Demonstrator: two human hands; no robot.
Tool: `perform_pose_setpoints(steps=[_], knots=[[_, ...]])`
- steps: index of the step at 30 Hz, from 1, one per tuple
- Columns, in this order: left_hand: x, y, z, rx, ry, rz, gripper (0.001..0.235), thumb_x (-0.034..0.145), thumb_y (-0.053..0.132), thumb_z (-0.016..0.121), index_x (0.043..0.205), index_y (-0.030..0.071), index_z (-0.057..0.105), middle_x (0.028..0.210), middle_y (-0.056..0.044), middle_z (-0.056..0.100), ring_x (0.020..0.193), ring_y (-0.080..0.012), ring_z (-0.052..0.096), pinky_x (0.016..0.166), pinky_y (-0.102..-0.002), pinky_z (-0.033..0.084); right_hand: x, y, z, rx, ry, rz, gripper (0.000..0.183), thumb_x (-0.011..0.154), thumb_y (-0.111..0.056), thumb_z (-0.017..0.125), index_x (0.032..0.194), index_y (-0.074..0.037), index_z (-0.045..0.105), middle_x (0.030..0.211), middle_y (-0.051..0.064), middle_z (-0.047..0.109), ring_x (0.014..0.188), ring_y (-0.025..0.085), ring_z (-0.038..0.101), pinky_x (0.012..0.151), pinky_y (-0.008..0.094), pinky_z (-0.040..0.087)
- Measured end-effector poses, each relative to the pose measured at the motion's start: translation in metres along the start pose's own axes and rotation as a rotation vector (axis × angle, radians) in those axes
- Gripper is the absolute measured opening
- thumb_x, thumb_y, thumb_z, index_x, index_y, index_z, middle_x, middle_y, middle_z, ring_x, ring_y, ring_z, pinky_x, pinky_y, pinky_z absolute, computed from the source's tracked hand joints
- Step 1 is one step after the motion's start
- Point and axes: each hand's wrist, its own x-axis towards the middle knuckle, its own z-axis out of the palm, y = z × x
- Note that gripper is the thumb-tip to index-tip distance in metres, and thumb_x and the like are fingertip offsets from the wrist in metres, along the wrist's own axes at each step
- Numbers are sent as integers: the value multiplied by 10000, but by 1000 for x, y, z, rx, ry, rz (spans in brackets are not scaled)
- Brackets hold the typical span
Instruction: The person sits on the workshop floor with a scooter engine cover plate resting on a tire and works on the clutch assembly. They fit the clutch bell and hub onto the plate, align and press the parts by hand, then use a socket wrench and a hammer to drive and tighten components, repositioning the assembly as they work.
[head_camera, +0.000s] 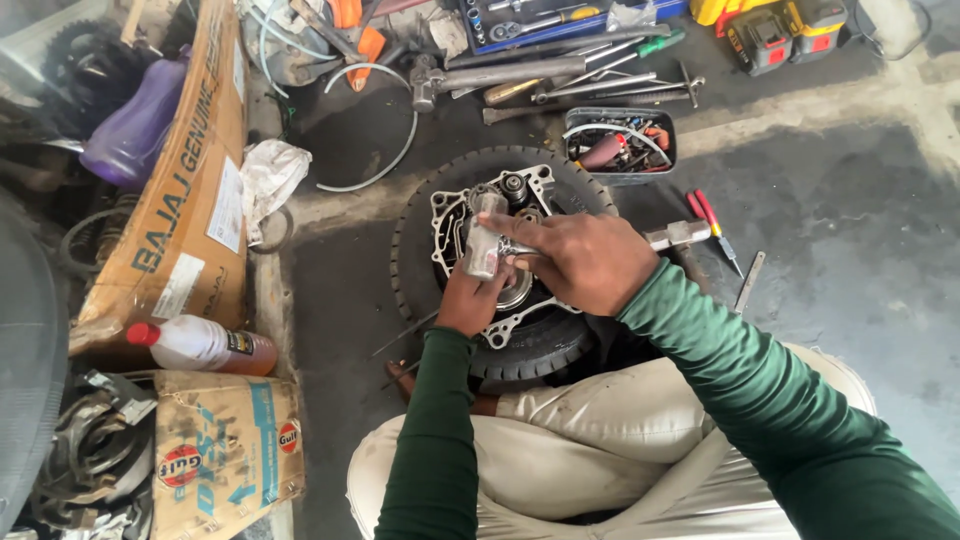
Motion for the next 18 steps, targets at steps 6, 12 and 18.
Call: perform_pose_setpoints(steps=[6, 12, 18], knots=[[2, 4, 7, 13, 68, -18, 153, 1058, 120, 568, 1107, -18, 610, 846, -57, 651, 730, -141, 595, 672, -348, 504, 1, -5, -3, -43, 71, 4, 612, 960, -283, 661, 1542, -283, 474, 855, 87, 729, 696, 344, 693, 536, 465, 521], [-4, -14, 10, -28, 85, -31, 192, 1057, 108, 567, 1196, -21, 593, 905, -73, 659, 769, -158, 604, 691, -351, 511, 3, -7, 2, -82, 68, 9, 577, 976, -317, 656, 1529, -294, 495, 830, 74, 731, 633, 326, 680, 492, 445, 509], [-5, -20, 9, 104, 113, 40, 300, 1036, 127, 594, 1297, -21, 576, 1095, -142, 682, 963, -247, 683, 839, -383, 538, 2, -5, 4, -103, 42, 1, 576, 968, -306, 650, 1522, -315, 494, 840, 55, 738, 612, 303, 681, 479, 425, 514]])
